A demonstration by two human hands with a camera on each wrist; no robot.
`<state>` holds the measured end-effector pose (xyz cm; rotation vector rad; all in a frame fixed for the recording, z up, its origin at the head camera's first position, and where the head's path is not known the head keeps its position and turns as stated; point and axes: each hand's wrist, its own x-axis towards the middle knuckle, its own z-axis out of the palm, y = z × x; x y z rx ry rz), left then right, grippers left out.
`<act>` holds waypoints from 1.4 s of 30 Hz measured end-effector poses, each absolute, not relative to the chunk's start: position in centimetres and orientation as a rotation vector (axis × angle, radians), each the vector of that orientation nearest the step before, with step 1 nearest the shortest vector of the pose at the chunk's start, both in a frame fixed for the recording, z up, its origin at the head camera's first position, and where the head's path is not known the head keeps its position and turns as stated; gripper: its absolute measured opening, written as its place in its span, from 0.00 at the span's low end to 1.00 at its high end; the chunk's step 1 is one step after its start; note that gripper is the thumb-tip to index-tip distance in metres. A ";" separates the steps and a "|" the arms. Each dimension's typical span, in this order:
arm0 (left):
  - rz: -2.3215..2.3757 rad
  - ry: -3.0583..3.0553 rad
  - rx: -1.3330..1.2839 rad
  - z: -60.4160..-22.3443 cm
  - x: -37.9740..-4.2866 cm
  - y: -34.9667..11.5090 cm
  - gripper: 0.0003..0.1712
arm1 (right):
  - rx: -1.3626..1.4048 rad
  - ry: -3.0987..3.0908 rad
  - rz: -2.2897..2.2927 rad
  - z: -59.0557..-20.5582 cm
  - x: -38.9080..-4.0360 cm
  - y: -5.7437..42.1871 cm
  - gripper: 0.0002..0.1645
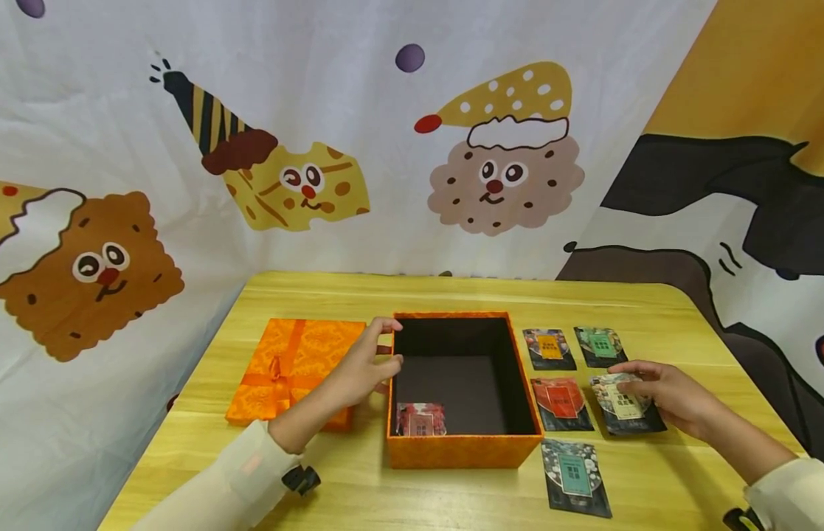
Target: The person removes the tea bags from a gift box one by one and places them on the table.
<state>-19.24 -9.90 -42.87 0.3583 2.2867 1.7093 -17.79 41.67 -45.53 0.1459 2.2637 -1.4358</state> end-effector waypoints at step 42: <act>1.721 2.283 0.356 -42.7 -19.1 -9.8 0.30 | 0.055 2.705 -1.134 -46.6 -16.4 38.6 0.27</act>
